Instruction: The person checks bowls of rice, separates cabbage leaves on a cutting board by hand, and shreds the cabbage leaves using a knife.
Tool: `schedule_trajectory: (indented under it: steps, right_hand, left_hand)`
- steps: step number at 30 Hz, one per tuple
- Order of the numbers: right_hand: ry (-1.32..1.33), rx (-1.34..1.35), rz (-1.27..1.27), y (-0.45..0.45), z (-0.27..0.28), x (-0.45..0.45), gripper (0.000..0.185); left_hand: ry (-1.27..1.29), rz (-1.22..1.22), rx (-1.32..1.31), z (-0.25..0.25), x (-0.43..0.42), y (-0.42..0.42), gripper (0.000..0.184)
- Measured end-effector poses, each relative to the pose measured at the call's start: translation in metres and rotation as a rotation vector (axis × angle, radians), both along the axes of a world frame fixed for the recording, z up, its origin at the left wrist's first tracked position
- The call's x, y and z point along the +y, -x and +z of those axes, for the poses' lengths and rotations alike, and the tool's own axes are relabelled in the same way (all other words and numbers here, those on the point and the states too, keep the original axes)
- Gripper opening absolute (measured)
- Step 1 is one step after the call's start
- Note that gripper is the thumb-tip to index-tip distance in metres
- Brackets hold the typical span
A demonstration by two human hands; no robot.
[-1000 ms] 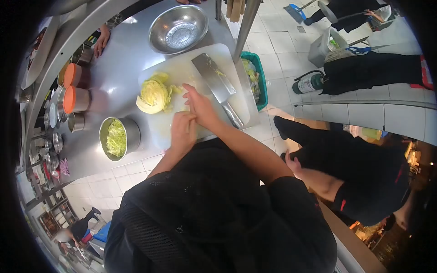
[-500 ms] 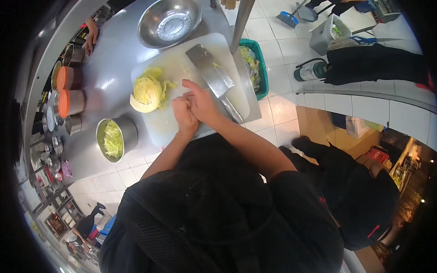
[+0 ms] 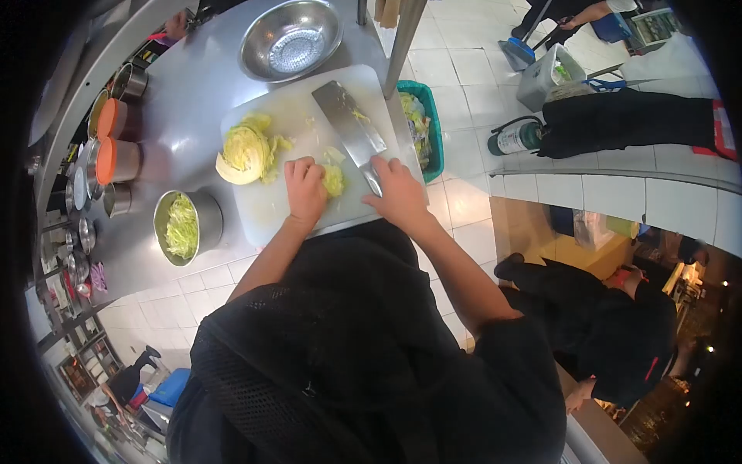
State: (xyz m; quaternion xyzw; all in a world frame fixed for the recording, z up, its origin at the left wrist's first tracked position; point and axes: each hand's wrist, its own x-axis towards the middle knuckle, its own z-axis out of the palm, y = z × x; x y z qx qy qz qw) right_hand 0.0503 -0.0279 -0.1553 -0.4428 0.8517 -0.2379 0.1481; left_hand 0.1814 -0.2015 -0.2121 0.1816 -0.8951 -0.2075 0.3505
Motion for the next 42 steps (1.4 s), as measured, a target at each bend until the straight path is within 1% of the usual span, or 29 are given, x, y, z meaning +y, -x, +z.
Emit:
schedule_trajectory:
  steps: [1,3,4,6,7,9,10,12,15,18,22,24,27,29,30,33,34,35,37,39,42]
  right_hand:
    - [-0.006,-0.003,-0.001,-0.001,-0.003,-0.002,0.050]
    - [-0.045,-0.077,-0.032,-0.003,-0.006,-0.013,0.060]
    - [-0.048,-0.083,-0.037,-0.007,-0.004,-0.012,0.060]
    - [0.108,-0.190,-0.086,-0.008,0.016,-0.014,0.047]
    - [0.106,-0.191,-0.095,-0.011,0.030,-0.011,0.047]
    - [-0.097,-0.423,-0.115,-0.020,0.057,0.002,0.042]
    - [-0.107,-0.427,-0.119,-0.023,0.059,0.009,0.042]
    - [-0.224,-0.273,-0.003,-0.029,0.060,0.022,0.038]
    - [-0.217,-0.232,0.046,-0.035,0.062,0.034,0.035]
    - [-0.251,-0.201,0.081,-0.037,0.059,0.040,0.033]
    - [-0.328,-0.207,0.088,-0.026,0.027,0.034,0.030]
    - [-0.373,-0.241,0.094,-0.025,0.038,0.024,0.027]
    - [-0.363,-0.206,0.088,-0.022,0.074,0.019,0.026]
    - [-0.328,-0.221,0.060,-0.027,0.075,0.027,0.026]
    - [-0.290,-0.232,0.031,-0.027,0.075,0.029,0.026]
    - [-0.322,-0.195,0.052,-0.026,0.048,0.035,0.024]
    - [-0.319,-0.189,0.062,-0.022,0.045,0.039,0.024]
    - [-0.327,-0.182,0.058,-0.024,0.059,0.035,0.023]
    - [-0.331,-0.181,0.042,-0.030,0.063,0.035,0.022]
    - [-0.190,-0.200,0.032,-0.035,0.051,0.041,0.022]
    - [-0.253,-0.183,0.060,-0.032,0.038,0.041,0.023]
  left_hand:
    - [0.034,-0.008,0.016,0.001,0.000,0.001,0.016]
    - [0.057,-0.009,-0.008,0.008,0.000,0.002,0.017]
    - [0.084,-0.011,-0.034,0.010,0.001,0.001,0.018]
    - [0.073,-0.033,-0.013,0.009,-0.001,-0.003,0.019]
    - [0.059,-0.051,0.011,0.008,-0.001,-0.004,0.020]
    - [0.050,-0.054,0.041,0.002,-0.001,-0.004,0.020]
    - [0.045,-0.046,0.070,-0.002,0.000,-0.005,0.021]
    - [0.032,-0.034,0.074,-0.004,-0.003,-0.002,0.021]
    - [0.012,-0.018,0.086,-0.005,-0.007,-0.001,0.020]
    - [-0.012,-0.019,0.112,-0.005,-0.006,0.002,0.020]
    - [-0.027,-0.022,0.132,-0.007,-0.008,0.002,0.019]
    - [-0.033,-0.015,0.132,-0.007,-0.006,-0.002,0.019]
    - [-0.032,-0.009,0.130,-0.005,-0.012,0.001,0.018]
    - [-0.038,-0.012,0.111,-0.003,-0.009,-0.003,0.018]
    - [0.007,0.001,0.110,-0.001,-0.008,-0.003,0.018]
    - [0.071,0.016,0.088,0.004,-0.006,-0.005,0.018]
    - [0.094,0.029,0.066,0.005,-0.006,-0.006,0.018]
    - [0.096,0.036,0.062,0.006,-0.006,-0.011,0.018]
    - [0.033,-0.052,-0.015,0.009,-0.007,-0.018,0.020]
    - [0.027,-0.054,-0.049,0.017,-0.001,-0.021,0.022]
    - [0.018,-0.035,-0.113,0.033,0.006,-0.025,0.028]
